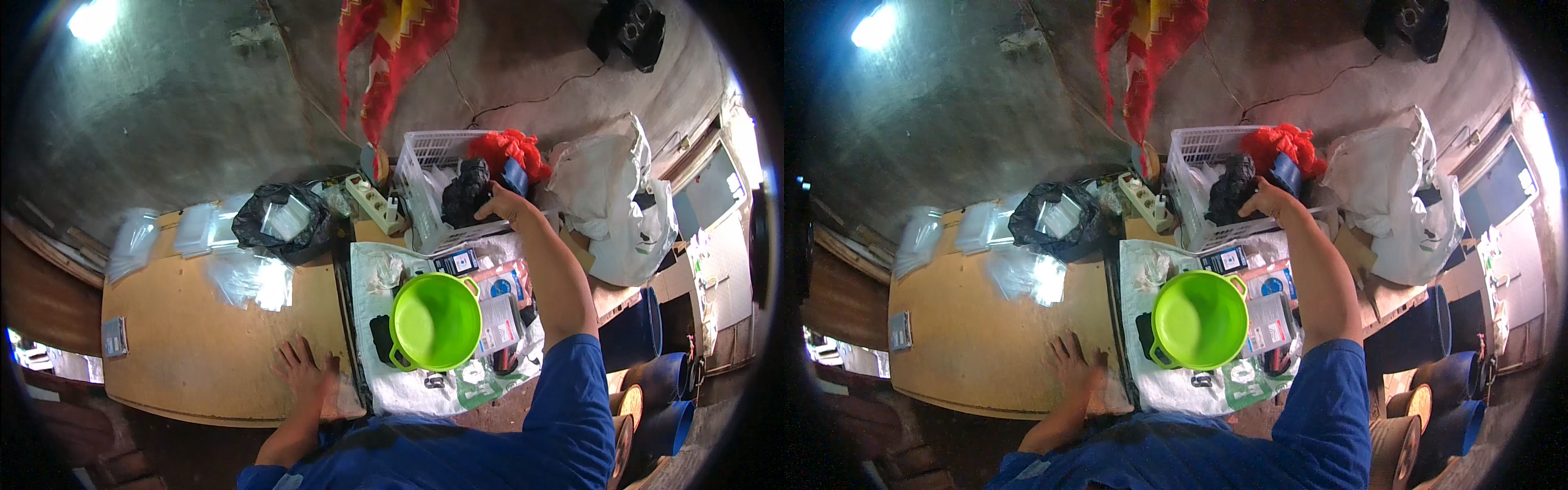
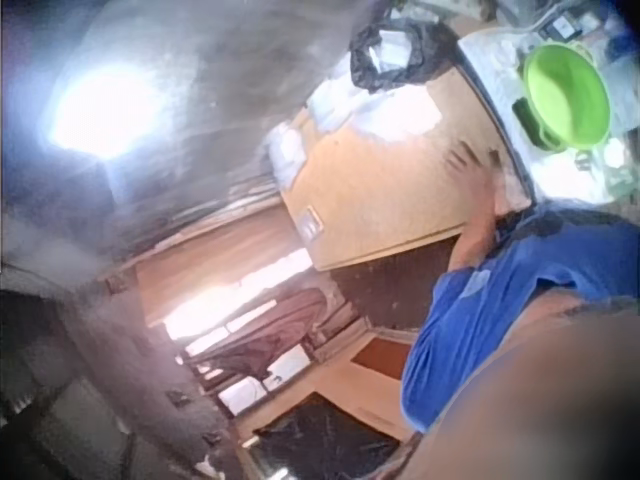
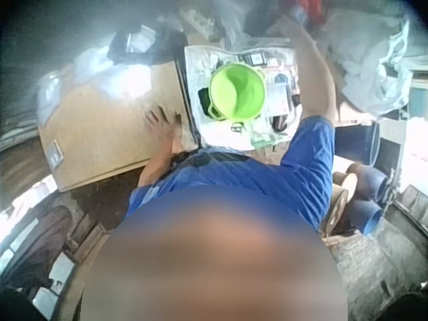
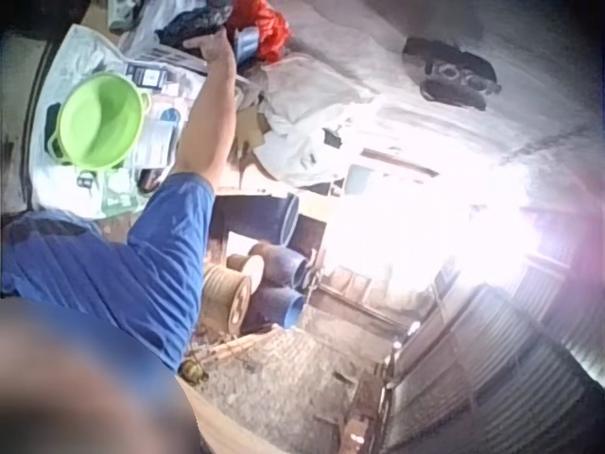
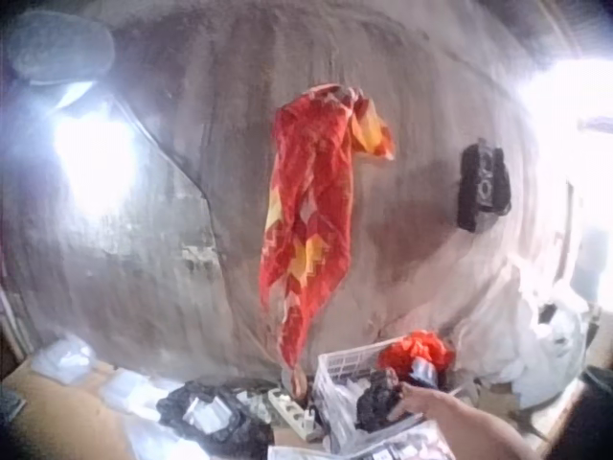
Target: The person scoops grain from a plastic bag into a green bowl using a metal spoon. They then carry the bowl to a counter and place it down, and later lift a large blue bucket filled with grain.
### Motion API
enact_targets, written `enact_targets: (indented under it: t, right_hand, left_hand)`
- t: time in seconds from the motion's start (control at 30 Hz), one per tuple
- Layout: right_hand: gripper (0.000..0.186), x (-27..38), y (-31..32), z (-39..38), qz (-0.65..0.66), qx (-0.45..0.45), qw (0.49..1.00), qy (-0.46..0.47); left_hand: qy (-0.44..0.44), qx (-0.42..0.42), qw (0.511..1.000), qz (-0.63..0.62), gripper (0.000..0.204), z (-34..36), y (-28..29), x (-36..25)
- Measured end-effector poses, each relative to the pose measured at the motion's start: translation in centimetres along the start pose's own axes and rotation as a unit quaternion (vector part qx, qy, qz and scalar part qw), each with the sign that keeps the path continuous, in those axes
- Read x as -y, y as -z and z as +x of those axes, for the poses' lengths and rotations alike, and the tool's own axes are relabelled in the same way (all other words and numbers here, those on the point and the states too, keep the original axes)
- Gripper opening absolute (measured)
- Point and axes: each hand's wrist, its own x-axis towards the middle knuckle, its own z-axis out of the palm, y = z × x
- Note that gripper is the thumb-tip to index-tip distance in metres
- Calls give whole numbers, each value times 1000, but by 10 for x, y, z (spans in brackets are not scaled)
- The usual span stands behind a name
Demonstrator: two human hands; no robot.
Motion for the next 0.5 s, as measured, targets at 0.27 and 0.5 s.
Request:
enact_targets:
  t: [0.27, 0.5]
  right_hand:
    - [91, -61, -4, 63, -189, 6, 978, 89]
    - [44, -44, -18, 79, -566, -2, 813, 134]
  left_hand:
    - [2, 15, 1000, 11, 98, -1, 2, 1]
    - [-6, 3, 1000, 20, 95, 3, -9, 8]
